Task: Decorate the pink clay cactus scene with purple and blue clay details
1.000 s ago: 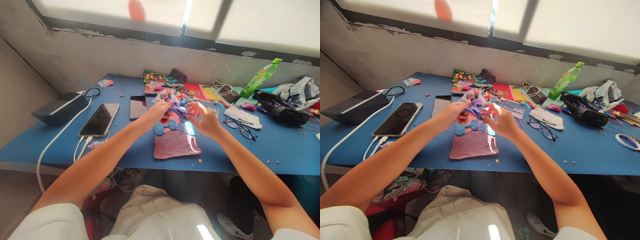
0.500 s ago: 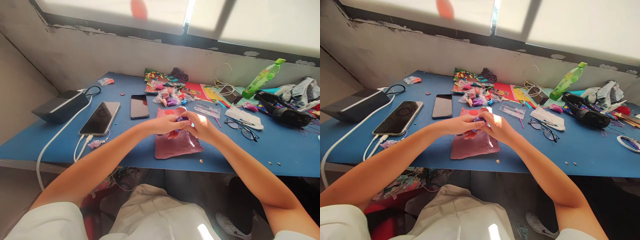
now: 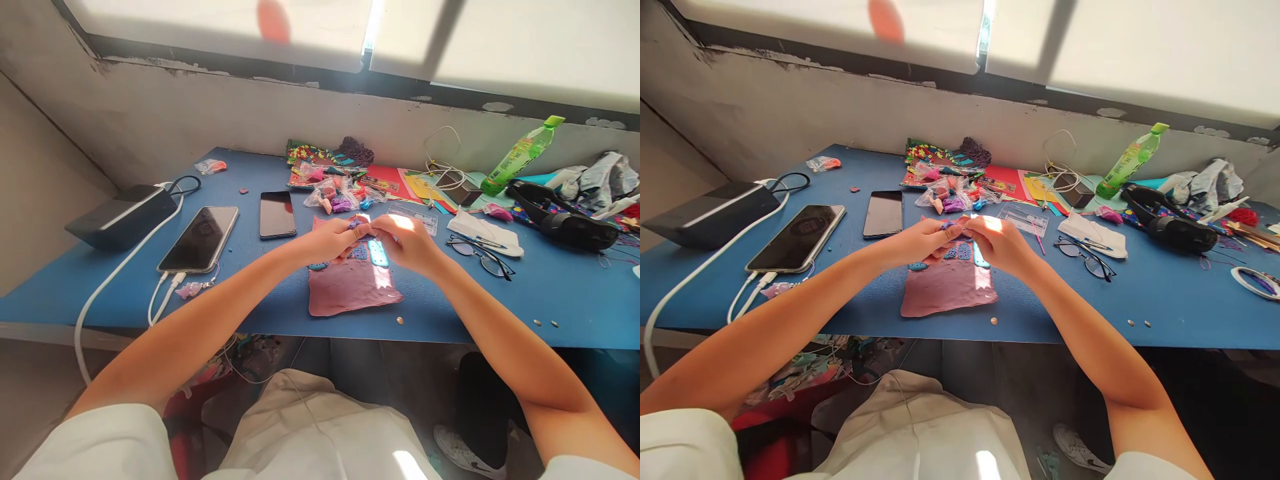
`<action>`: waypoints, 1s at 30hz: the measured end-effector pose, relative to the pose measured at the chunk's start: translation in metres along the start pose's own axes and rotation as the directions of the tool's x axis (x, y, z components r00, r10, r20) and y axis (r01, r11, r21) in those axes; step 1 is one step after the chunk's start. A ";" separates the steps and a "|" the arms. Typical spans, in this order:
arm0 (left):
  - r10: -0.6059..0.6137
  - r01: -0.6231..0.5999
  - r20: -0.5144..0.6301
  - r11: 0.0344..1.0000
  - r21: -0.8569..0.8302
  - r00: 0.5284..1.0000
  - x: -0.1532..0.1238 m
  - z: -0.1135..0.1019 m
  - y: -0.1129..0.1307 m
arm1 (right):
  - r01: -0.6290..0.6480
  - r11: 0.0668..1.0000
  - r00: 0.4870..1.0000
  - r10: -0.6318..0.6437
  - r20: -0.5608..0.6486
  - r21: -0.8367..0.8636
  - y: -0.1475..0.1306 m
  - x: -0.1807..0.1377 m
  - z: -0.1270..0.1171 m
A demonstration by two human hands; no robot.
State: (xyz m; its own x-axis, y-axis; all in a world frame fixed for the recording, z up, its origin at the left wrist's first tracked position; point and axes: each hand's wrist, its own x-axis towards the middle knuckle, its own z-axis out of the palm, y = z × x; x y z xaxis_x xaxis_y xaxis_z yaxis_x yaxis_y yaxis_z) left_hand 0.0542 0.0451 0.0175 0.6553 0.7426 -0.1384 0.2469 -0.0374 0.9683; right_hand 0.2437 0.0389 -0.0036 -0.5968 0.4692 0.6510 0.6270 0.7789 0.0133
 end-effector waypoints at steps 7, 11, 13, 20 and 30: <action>-0.004 -0.005 -0.097 0.995 -0.097 0.995 -0.003 -0.005 0.001 | -0.151 0.981 0.988 0.150 -0.019 -0.120 0.010 -0.002 -0.002; -0.018 -0.002 -0.140 0.991 -0.137 0.990 0.006 -0.010 -0.002 | -0.252 0.959 0.968 0.252 -0.012 -0.130 0.010 0.001 -0.007; -0.083 0.062 -0.136 0.986 -0.153 0.987 0.015 -0.011 -0.006 | -0.254 0.961 0.967 0.254 -0.012 -0.110 0.008 0.001 -0.008; -0.060 0.056 -0.054 0.996 -0.062 0.997 0.018 -0.006 -0.017 | -0.114 0.984 0.993 0.117 -0.016 0.138 -0.015 -0.001 0.003; 0.002 -0.002 -0.020 1.000 -0.017 1.000 0.003 0.004 -0.009 | -0.164 0.985 0.985 0.160 -0.059 -0.057 -0.014 -0.001 0.006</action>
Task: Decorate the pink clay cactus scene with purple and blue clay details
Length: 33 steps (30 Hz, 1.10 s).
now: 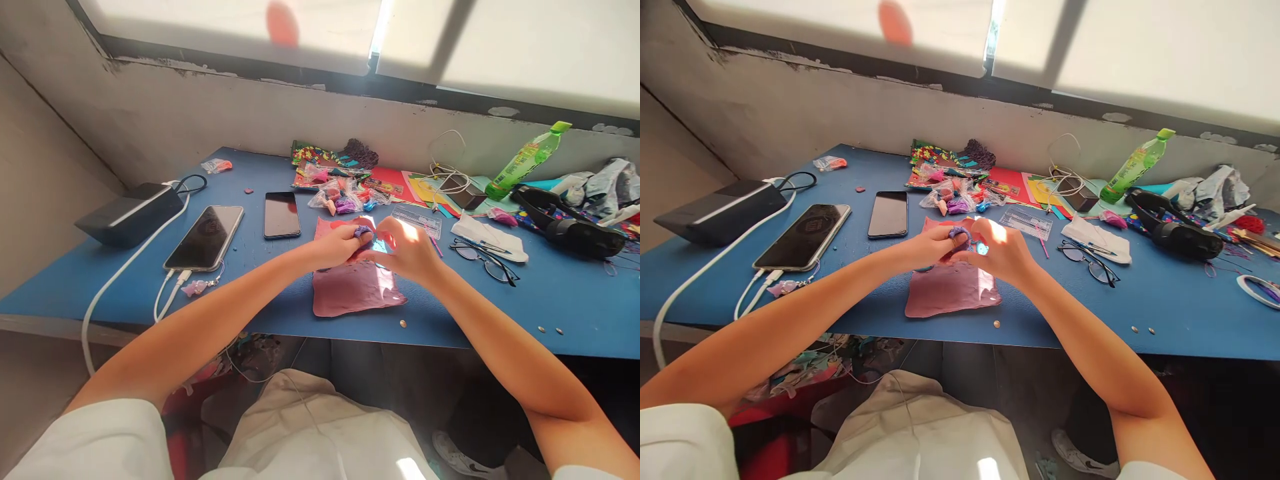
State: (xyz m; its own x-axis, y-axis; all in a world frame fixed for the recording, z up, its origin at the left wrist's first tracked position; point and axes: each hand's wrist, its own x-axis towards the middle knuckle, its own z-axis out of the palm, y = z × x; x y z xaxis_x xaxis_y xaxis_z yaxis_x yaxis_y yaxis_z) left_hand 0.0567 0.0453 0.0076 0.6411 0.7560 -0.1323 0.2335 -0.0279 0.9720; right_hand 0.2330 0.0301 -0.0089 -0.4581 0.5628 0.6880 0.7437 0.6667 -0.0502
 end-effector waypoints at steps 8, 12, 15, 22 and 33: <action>0.018 -0.044 -0.169 0.988 -0.148 0.985 -0.004 -0.004 0.008 | 0.096 0.995 0.995 -0.096 -0.003 0.012 0.001 0.001 -0.005; 0.030 -0.050 -0.097 0.974 -0.220 0.995 -0.007 -0.005 0.012 | 0.056 0.998 0.998 -0.056 -0.001 0.023 0.002 0.001 -0.005; 0.069 -0.074 -0.030 0.964 -0.254 0.997 -0.006 -0.006 0.012 | 0.030 0.999 1.000 -0.030 0.004 0.028 0.003 0.000 -0.004; 0.161 -0.175 -0.126 0.978 -0.114 0.979 -0.004 -0.008 0.006 | 0.067 0.998 0.997 -0.067 -0.031 0.000 0.002 0.000 -0.004; 0.149 -0.153 -0.085 0.987 -0.049 0.985 -0.002 -0.007 0.001 | 0.041 0.999 0.995 -0.038 -0.089 0.028 -0.001 0.000 -0.003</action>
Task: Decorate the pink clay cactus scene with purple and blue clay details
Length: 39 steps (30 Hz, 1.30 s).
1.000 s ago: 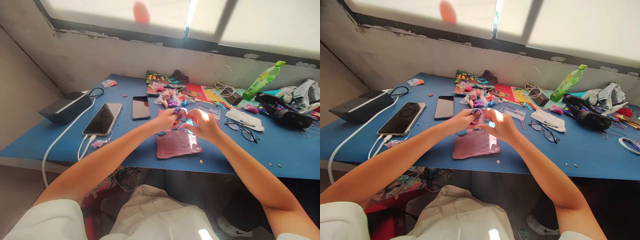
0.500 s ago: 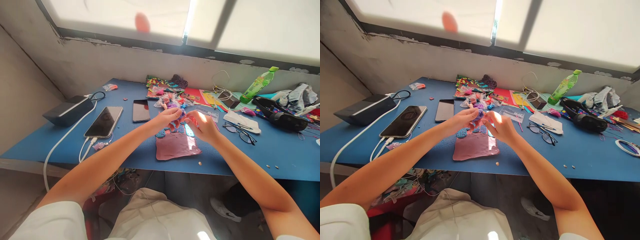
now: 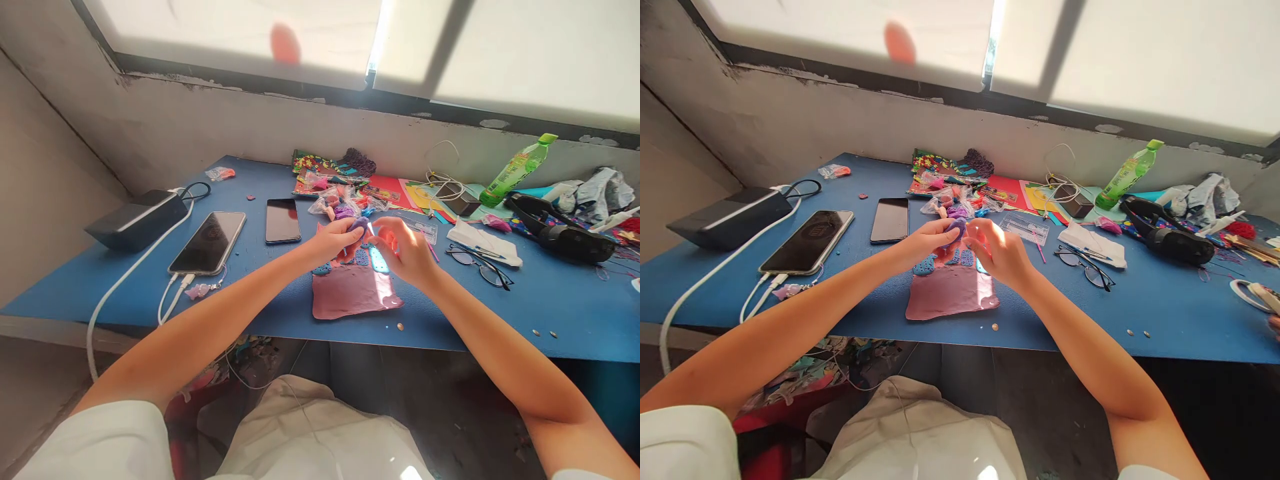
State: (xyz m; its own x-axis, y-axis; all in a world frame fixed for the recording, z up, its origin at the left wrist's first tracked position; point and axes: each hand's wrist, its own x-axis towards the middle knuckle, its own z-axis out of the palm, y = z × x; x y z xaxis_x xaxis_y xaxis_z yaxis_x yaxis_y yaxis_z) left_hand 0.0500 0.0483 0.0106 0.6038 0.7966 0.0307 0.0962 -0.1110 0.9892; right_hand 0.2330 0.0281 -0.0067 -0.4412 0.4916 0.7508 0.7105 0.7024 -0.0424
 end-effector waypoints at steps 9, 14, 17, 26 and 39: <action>0.017 -0.018 0.024 0.999 0.031 1.000 -0.001 0.000 -0.002 | -0.028 0.993 0.999 0.030 -0.017 0.114 0.000 0.001 0.005; 0.006 -0.007 0.020 0.999 0.044 1.000 -0.001 0.002 -0.002 | -0.074 0.978 0.997 0.079 -0.016 0.195 -0.003 0.003 0.004; 0.010 -0.012 0.039 0.998 0.056 0.999 -0.001 0.001 -0.001 | -0.076 0.965 0.996 0.083 -0.016 0.251 -0.005 0.004 0.003; 0.053 -0.055 0.026 0.991 0.121 0.998 -0.001 0.000 0.006 | -0.370 0.808 0.929 0.319 0.186 0.459 -0.008 0.003 0.001; 0.239 -0.155 -0.050 0.759 0.632 0.970 -0.006 -0.007 0.003 | -0.488 0.726 0.855 0.509 0.098 0.485 0.042 0.005 0.007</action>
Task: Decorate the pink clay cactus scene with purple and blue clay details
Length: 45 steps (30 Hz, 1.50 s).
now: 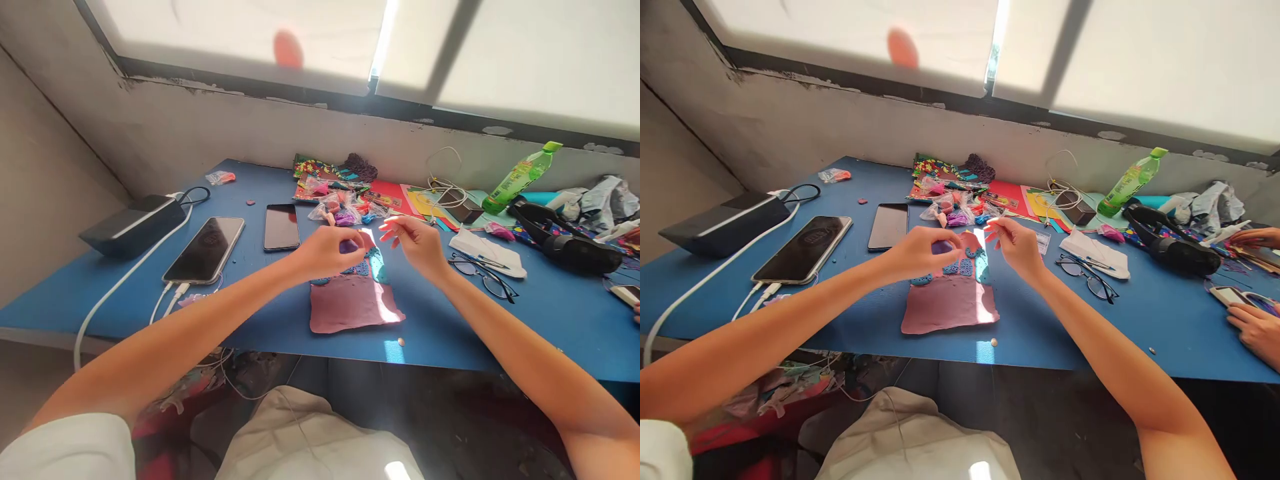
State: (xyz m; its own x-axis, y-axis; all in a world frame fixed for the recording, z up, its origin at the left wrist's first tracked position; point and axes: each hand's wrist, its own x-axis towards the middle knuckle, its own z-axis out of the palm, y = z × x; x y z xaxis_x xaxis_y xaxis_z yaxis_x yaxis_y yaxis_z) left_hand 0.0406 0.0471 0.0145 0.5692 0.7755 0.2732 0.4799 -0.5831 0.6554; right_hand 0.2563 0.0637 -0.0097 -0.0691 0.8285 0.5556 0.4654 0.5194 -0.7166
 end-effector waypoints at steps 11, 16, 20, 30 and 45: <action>0.403 -0.445 0.197 0.737 0.510 0.894 0.004 0.053 0.005 | 0.010 0.999 0.995 -0.006 0.101 -0.040 0.022 -0.009 -0.004; 0.552 -0.431 0.060 0.573 0.697 0.832 0.006 0.059 -0.013 | 0.075 0.995 0.986 -0.065 0.156 -0.065 0.027 -0.015 -0.003; 0.477 -0.376 0.066 0.594 0.711 0.877 0.007 0.059 -0.017 | 0.177 0.961 0.975 -0.143 0.169 -0.212 0.026 -0.018 -0.003; 0.363 -0.310 0.107 0.563 0.766 0.926 -0.016 0.075 0.015 | 0.204 0.927 0.964 -0.135 0.228 -0.314 0.010 -0.018 0.003; 0.674 -0.524 0.060 0.512 0.681 0.737 -0.025 0.054 -0.003 | 0.230 0.931 0.953 -0.156 0.261 -0.282 0.003 -0.022 0.016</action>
State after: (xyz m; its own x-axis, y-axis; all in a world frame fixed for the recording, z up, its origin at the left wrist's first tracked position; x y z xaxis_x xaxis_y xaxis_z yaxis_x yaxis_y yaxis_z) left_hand 0.0608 0.0166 -0.0328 0.7826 0.1638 0.6006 0.4020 -0.8696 -0.2867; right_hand 0.2454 0.0502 -0.0305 -0.3686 0.7628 0.5313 0.6668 0.6152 -0.4206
